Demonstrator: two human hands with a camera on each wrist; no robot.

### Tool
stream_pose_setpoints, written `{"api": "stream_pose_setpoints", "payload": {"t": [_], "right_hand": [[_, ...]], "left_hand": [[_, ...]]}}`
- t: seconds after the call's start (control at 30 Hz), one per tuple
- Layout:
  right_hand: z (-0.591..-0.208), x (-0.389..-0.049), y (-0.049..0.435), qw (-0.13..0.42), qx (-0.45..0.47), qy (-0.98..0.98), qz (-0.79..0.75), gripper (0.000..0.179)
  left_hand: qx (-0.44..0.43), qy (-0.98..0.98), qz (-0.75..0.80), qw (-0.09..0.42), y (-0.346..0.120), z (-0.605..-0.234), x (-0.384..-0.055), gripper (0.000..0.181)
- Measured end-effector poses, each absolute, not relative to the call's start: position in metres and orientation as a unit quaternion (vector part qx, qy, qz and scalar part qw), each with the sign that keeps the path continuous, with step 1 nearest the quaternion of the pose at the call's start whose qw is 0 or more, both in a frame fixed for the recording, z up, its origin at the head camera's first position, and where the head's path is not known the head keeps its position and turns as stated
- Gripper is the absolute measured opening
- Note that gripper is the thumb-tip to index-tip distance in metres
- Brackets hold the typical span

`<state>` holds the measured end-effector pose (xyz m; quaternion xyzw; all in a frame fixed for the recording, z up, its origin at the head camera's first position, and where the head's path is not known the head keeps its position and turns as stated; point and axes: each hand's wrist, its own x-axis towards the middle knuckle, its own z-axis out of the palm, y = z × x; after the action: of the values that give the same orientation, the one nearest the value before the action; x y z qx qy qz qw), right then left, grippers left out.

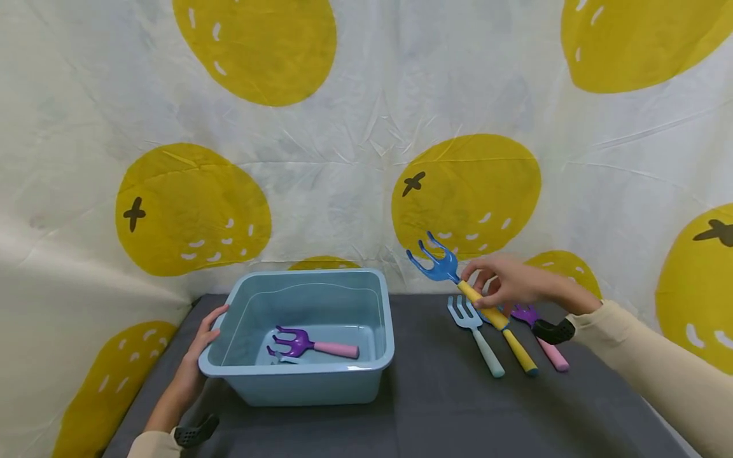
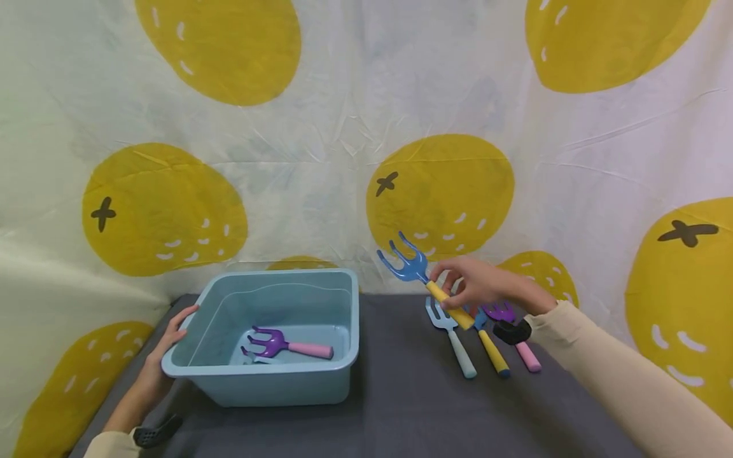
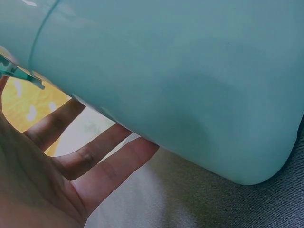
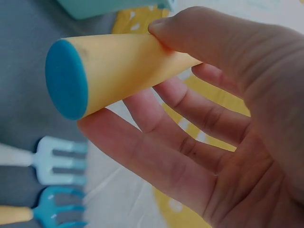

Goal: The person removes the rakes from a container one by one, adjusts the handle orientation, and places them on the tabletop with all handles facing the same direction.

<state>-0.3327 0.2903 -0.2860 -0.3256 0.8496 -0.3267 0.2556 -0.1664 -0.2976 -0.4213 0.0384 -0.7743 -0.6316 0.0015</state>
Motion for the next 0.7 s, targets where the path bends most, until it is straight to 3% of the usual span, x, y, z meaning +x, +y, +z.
{"api": "stream_pose_setpoints", "payload": {"t": [0.27,0.7], "right_hand": [[-0.327,-0.313,0.35,0.228,-0.312,0.843,-0.374,0.046],[-0.379,-0.271,0.418,0.248,-0.239,0.827,-0.445,0.044]], "left_hand": [[0.042,-0.775,-0.63,-0.002,-0.299,-0.417,-0.164,0.06],[0.044,-0.776,-0.629,0.001,-0.299,-0.414,-0.162,0.06]]}}
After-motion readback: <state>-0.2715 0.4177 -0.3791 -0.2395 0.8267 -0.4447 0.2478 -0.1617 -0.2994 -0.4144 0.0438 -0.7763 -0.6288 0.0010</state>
